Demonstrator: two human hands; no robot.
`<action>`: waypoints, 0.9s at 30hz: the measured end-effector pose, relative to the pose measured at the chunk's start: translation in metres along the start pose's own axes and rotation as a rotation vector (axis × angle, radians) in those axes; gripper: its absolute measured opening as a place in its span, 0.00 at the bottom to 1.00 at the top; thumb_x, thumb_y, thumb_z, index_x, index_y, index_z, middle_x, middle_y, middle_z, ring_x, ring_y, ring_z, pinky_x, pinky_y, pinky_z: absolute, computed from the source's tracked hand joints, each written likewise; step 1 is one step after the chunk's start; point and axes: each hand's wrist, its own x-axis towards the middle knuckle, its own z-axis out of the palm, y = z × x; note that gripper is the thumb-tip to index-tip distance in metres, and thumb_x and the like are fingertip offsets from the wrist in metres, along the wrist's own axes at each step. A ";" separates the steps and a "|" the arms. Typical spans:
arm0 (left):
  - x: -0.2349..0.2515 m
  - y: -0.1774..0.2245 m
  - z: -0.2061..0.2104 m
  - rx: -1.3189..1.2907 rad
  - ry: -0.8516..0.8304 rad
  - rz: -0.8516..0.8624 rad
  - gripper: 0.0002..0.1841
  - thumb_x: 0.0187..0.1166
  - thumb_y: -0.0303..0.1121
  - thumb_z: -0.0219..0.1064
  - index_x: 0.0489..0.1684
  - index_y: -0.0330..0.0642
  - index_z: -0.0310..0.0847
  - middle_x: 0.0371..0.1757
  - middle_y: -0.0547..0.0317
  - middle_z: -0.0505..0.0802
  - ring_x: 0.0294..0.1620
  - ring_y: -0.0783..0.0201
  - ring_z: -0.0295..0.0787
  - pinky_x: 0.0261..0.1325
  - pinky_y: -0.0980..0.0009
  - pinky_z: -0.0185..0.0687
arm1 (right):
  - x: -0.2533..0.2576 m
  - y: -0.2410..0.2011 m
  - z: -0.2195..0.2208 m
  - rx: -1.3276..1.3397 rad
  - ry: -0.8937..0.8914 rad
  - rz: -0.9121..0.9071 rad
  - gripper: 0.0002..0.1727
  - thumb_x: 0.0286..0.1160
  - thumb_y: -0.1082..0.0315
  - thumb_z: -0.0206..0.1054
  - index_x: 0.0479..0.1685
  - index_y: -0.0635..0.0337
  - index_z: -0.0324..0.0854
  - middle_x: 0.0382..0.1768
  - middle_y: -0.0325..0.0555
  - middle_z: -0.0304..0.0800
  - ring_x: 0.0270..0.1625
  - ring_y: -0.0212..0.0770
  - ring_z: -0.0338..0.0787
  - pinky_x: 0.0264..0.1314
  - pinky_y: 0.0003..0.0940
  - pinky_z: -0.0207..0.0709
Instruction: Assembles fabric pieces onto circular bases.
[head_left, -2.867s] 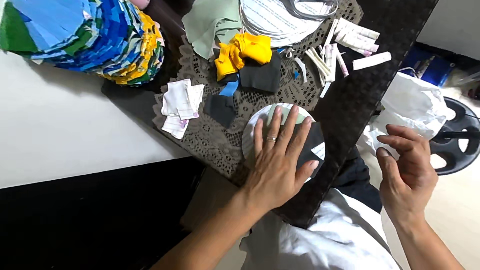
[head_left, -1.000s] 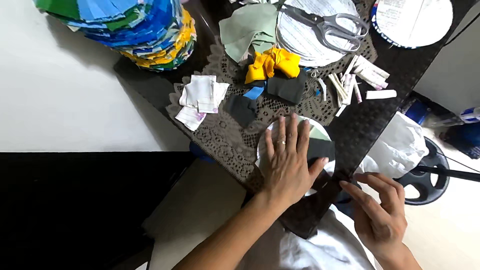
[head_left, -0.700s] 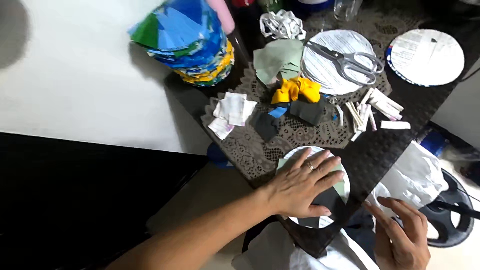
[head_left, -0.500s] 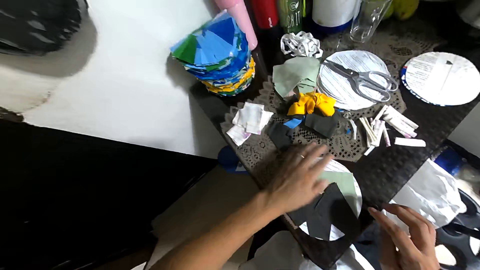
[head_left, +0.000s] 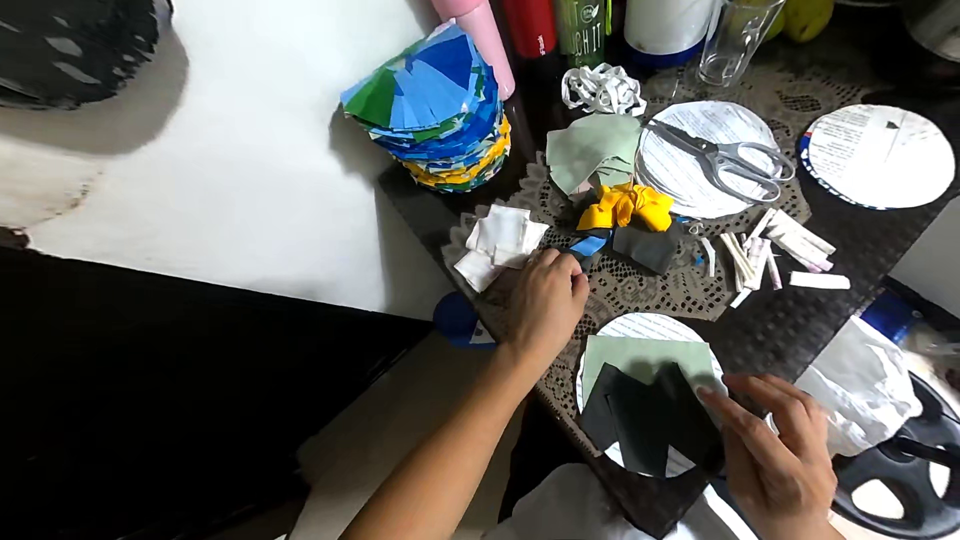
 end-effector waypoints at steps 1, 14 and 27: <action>0.002 -0.003 -0.006 -0.075 -0.020 -0.035 0.07 0.79 0.29 0.68 0.38 0.34 0.89 0.41 0.45 0.91 0.42 0.50 0.90 0.47 0.50 0.85 | 0.003 0.000 0.001 0.003 -0.009 -0.005 0.15 0.88 0.62 0.52 0.55 0.41 0.85 0.54 0.42 0.87 0.66 0.43 0.80 0.70 0.38 0.64; -0.028 -0.004 -0.049 -1.716 -0.232 -0.618 0.13 0.83 0.25 0.47 0.45 0.40 0.80 0.39 0.52 0.95 0.40 0.64 0.96 0.48 0.68 0.94 | 0.100 -0.041 0.038 1.099 -0.360 0.777 0.20 0.86 0.67 0.56 0.69 0.70 0.79 0.63 0.48 0.89 0.64 0.34 0.89 0.68 0.31 0.83; -0.071 0.041 -0.022 -1.656 -0.331 -0.432 0.17 0.78 0.23 0.59 0.64 0.42 0.70 0.48 0.57 0.92 0.47 0.65 0.95 0.53 0.67 0.93 | 0.079 -0.029 -0.001 1.225 -0.238 0.885 0.05 0.74 0.79 0.66 0.36 0.58 0.82 0.30 0.35 0.91 0.34 0.27 0.91 0.43 0.24 0.87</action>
